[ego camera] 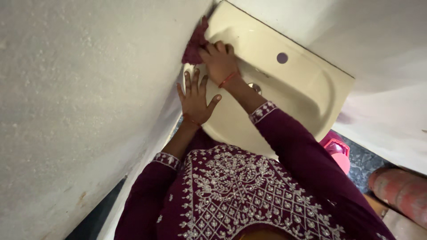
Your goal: The person wipes the inside of a white wall-mounted sink with a maroon cloth. They repeatedly rub the basin and rim, occasionally adjusting the cloth, while a pink water jug sits nearby on the floor.
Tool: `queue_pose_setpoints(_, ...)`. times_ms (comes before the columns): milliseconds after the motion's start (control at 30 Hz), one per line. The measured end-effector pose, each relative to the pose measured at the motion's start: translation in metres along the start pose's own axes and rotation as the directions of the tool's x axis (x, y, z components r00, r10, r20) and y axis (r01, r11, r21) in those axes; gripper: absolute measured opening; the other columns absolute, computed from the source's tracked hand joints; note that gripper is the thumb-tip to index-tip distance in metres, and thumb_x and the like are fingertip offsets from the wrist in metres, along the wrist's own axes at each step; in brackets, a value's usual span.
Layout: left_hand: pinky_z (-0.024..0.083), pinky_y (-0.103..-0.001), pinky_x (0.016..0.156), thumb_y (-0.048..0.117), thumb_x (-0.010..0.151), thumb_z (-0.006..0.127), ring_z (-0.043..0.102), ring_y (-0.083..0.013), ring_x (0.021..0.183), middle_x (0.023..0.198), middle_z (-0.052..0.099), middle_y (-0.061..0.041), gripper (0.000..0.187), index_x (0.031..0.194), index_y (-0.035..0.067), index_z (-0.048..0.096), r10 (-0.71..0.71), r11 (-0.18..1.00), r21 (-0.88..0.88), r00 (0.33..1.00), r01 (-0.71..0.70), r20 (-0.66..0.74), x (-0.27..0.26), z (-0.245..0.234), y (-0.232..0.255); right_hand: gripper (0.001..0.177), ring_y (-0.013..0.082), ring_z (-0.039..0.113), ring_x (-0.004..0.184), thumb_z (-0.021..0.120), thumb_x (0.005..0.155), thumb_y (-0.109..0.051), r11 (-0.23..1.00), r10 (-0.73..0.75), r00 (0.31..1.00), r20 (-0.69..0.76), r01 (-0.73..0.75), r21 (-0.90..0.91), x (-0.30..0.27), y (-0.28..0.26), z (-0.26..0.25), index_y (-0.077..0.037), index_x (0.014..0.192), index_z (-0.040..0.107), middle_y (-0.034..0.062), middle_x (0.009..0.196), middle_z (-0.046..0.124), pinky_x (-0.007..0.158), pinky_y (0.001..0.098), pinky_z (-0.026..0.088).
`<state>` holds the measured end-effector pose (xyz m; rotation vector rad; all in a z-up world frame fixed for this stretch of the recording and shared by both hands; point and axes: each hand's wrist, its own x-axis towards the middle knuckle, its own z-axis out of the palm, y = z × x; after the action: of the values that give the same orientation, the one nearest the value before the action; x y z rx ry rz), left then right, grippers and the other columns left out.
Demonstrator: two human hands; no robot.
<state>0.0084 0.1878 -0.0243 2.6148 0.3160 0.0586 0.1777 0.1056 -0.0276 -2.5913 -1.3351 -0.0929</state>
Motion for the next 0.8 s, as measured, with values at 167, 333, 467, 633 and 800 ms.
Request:
queue_pose_setpoints(167, 0.004, -0.076, 0.118, 0.072, 0.099, 0.043, 0.005, -0.0411, 0.159, 0.17, 0.025, -0.016, 0.082, 0.16, 0.017, 0.042, 0.008, 1.0, 0.027, 1.0, -0.007, -0.015, -0.001, 0.001, 0.002, 0.039, 0.0353, 0.05, 0.124, 0.061, 0.092, -0.018, 0.968, 0.214, 0.969, 0.124, -0.193, -0.16, 0.005, 0.026, -0.029, -0.017, 0.131, 0.068, 0.009, 0.143, 0.058, 0.09, 0.0575, 0.045)
queue_pose_setpoints(333, 0.003, -0.077, 0.118, 0.073, 0.098, 0.044, 0.005, -0.0421, 0.159, 0.169, 0.026, -0.015, 0.078, 0.156, 0.021, 0.047, -0.019, 0.999, 0.04, 0.999, 0.017, 0.039, 0.003, -0.01, 0.009, 0.056, 0.0398, 0.057, 0.114, 0.067, 0.081, -0.021, 0.832, 0.542, 0.836, 0.092, -0.518, -0.198, -0.035, 0.076, -0.074, -0.023, 0.137, 0.065, 0.0123, 0.135, 0.059, 0.079, 0.0584, 0.054)
queue_pose_setpoints(467, 0.001, -0.082, 0.111, 0.067, 0.093, 0.051, 0.0, -0.0482, 0.154, 0.169, 0.019, -0.015, 0.075, 0.152, 0.021, 0.048, -0.041, 0.967, 0.256, 0.98, -0.011, 0.196, 0.011, -0.018, 0.016, 0.042, 0.0385, 0.061, 0.114, 0.066, 0.094, -0.028, 0.647, 0.751, 0.656, 0.073, -0.709, -0.282, -0.097, 0.102, -0.098, -0.022, 0.136, 0.068, 0.0113, 0.127, 0.063, 0.08, 0.0553, 0.056)
queue_pose_setpoints(633, 0.001, -0.084, 0.109, 0.06, 0.088, 0.059, -0.004, -0.053, 0.153, 0.17, 0.013, -0.015, 0.078, 0.154, 0.02, 0.046, -0.081, 0.899, 0.432, 0.941, -0.075, 0.33, 0.014, -0.021, 0.025, 0.062, 0.0435, 0.054, 0.124, 0.064, 0.091, -0.031, 0.558, 0.817, 0.576, 0.027, -0.779, -0.285, -0.161, 0.098, -0.116, -0.02, 0.151, 0.056, 0.013, 0.143, 0.058, 0.091, 0.063, 0.049)
queue_pose_setpoints(800, 0.001, -0.084, 0.107, 0.053, 0.085, 0.065, -0.003, -0.0446, 0.154, 0.171, 0.008, -0.016, 0.08, 0.156, 0.025, 0.041, 0.044, 0.932, 0.328, 0.944, -0.157, 0.328, 0.018, -0.02, 0.023, 0.095, 0.0491, 0.019, 0.155, 0.051, 0.096, -0.073, 0.67, 0.743, 0.659, 0.12, -0.732, -0.128, -0.14, 0.079, -0.093, -0.02, 0.168, 0.016, 0.0251, 0.168, 0.021, 0.124, 0.0651, 0.014)
